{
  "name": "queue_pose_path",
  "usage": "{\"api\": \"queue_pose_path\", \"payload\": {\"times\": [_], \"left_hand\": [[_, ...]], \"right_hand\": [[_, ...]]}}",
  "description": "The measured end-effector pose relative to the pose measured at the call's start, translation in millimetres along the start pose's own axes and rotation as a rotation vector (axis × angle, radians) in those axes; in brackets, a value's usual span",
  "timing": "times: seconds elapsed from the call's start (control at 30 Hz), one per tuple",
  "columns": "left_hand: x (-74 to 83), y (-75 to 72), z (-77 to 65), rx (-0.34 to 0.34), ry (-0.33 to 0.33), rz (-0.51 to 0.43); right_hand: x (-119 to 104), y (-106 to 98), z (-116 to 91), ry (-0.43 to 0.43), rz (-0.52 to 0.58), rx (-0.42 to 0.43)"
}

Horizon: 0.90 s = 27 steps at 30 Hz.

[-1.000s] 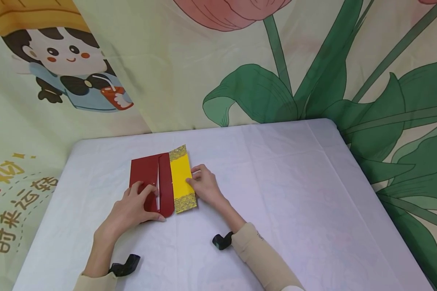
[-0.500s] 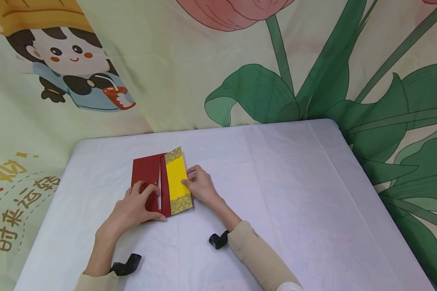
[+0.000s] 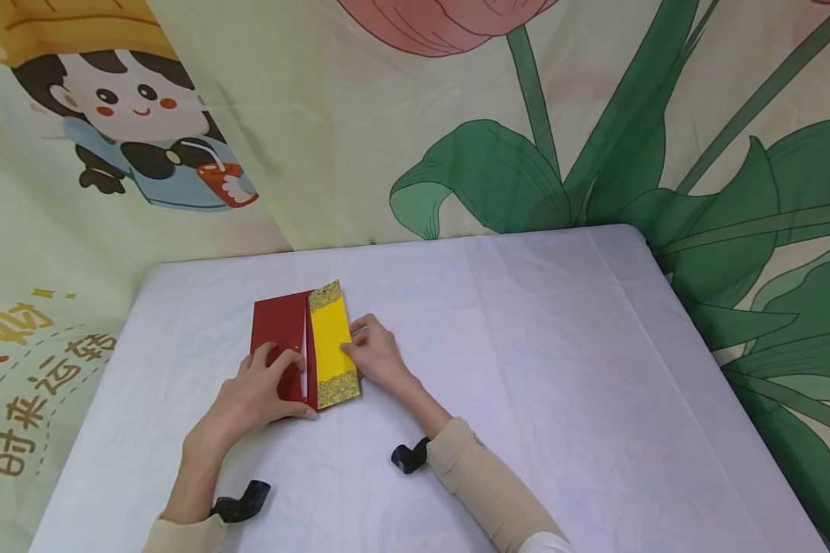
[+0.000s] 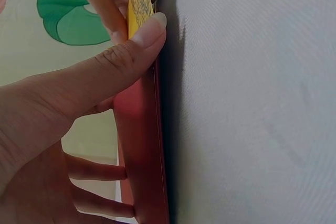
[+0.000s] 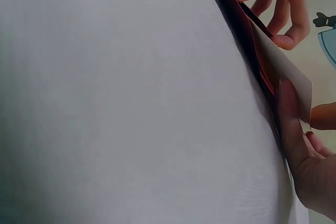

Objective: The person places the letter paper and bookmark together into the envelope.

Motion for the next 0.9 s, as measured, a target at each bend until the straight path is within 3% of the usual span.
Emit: {"api": "queue_pose_path", "payload": {"times": [0.63,0.9], "left_hand": [[-2.5,0.0,0.3,-0.011,-0.002,-0.003],[-1.5,0.3,0.2,-0.012,0.0,-0.004]], "right_hand": [[-9.3,3.3,-1.6,-0.067,-0.057,0.028],[-7.4,11.7,-2.0,-0.059,-0.032,-0.003]]}}
Point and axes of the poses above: each hand's wrist, its own z-axis towards the middle knuckle, its own y-axis out of the palm, x = y × z, the point moved 10 cm from there along z, towards the middle knuckle
